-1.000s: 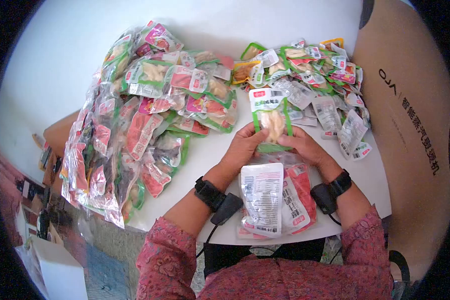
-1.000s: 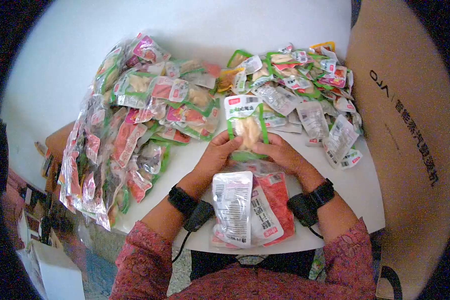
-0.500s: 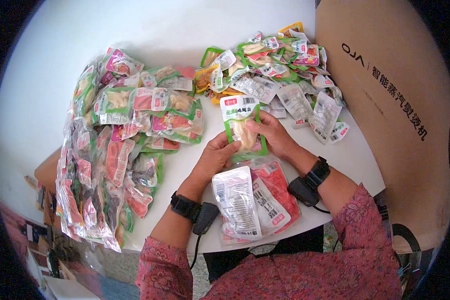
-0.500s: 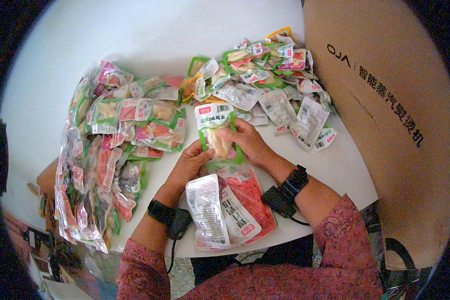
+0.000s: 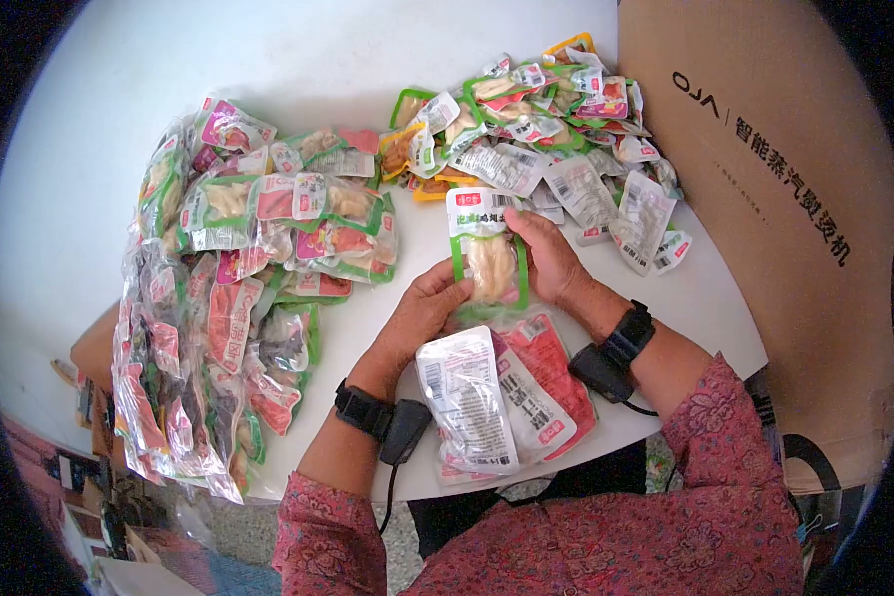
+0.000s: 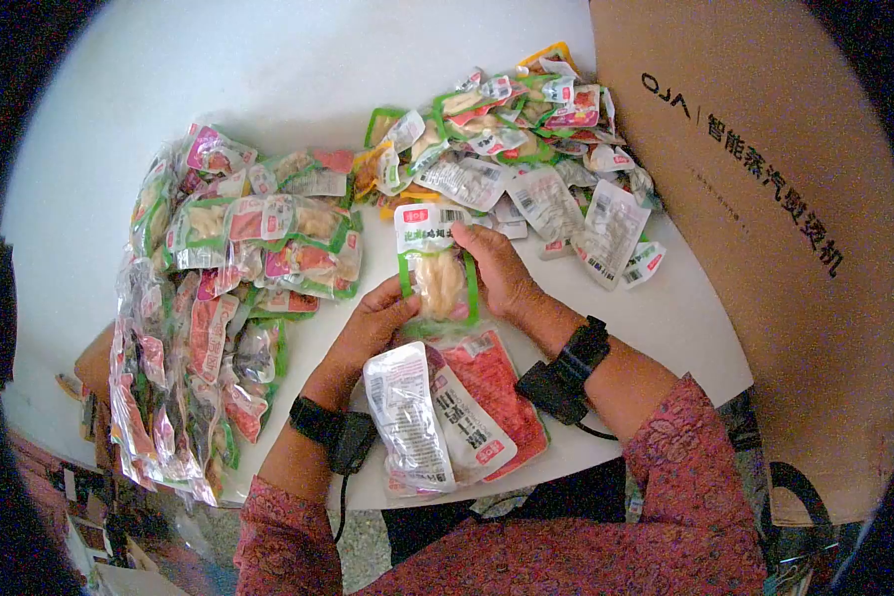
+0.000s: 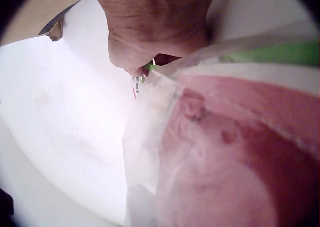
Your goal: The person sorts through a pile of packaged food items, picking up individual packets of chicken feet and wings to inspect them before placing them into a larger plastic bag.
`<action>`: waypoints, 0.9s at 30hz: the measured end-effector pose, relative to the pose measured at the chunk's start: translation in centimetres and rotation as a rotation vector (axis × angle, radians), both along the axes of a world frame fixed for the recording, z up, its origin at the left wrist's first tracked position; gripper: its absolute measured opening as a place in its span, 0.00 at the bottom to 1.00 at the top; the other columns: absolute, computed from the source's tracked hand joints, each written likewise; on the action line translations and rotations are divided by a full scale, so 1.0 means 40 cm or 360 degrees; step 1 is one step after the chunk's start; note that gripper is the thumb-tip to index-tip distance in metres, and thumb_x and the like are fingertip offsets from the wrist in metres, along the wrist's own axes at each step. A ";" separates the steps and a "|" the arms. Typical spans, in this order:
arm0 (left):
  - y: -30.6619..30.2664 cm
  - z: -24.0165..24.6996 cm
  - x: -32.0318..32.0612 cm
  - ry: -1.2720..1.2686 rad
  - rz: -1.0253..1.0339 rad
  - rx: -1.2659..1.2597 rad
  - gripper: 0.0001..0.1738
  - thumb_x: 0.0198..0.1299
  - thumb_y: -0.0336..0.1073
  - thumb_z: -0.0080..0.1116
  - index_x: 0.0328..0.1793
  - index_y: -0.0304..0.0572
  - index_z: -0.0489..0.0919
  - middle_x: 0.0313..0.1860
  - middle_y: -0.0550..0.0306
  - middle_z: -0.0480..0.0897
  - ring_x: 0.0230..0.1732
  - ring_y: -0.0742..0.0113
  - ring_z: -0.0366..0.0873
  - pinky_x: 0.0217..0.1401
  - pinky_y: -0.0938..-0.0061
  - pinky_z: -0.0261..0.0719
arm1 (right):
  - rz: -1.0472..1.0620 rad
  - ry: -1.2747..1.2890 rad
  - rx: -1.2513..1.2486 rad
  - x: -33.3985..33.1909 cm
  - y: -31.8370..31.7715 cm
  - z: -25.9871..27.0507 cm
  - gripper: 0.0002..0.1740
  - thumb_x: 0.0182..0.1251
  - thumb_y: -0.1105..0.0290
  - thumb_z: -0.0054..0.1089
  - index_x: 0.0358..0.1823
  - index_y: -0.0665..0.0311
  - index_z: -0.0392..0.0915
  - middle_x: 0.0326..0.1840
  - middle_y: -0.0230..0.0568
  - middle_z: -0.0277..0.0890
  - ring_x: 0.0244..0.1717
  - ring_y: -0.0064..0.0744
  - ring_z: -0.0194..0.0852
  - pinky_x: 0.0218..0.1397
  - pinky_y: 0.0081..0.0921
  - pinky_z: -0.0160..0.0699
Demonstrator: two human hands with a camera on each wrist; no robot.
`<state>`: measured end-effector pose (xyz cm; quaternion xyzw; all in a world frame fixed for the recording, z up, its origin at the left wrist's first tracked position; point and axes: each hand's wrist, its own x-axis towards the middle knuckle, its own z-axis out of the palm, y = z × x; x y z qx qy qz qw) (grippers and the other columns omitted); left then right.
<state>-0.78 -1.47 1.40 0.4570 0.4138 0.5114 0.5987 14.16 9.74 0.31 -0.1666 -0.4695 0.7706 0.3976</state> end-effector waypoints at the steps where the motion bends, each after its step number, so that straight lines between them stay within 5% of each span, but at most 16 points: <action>1: 0.000 0.001 0.002 -0.0022 0.0008 0.0005 0.22 0.60 0.32 0.48 0.61 0.38 0.64 0.52 0.55 0.74 0.50 0.68 0.73 0.52 0.74 0.73 | 0.0021 -0.0009 0.0033 0.000 0.002 0.000 0.17 0.65 0.57 0.45 0.37 0.64 0.74 0.34 0.33 0.73 0.35 0.21 0.71 0.40 0.20 0.70; 14: 0.004 -0.009 -0.010 0.0185 0.0109 -0.0118 0.22 0.58 0.29 0.47 0.60 0.37 0.65 0.49 0.56 0.75 0.47 0.68 0.74 0.50 0.76 0.73 | 0.0149 0.0000 0.0046 0.004 -0.017 0.013 0.12 0.62 0.65 0.51 0.41 0.66 0.72 0.38 0.36 0.74 0.38 0.23 0.74 0.43 0.22 0.74; 16: 0.004 -0.013 -0.005 0.0081 0.0068 -0.0056 0.21 0.58 0.29 0.47 0.59 0.37 0.66 0.49 0.56 0.75 0.47 0.69 0.74 0.50 0.76 0.73 | 0.0042 -0.0028 0.0018 0.000 -0.012 0.005 0.10 0.59 0.65 0.55 0.36 0.65 0.73 0.32 0.32 0.74 0.31 0.23 0.74 0.36 0.21 0.75; 27: -0.004 0.017 0.015 0.0088 0.0040 0.0023 0.14 0.59 0.31 0.47 0.51 0.36 0.69 0.44 0.60 0.76 0.41 0.76 0.72 0.45 0.80 0.72 | -0.0237 0.0057 0.0031 -0.004 0.017 -0.018 0.11 0.61 0.65 0.53 0.40 0.64 0.72 0.35 0.34 0.74 0.34 0.24 0.74 0.37 0.22 0.75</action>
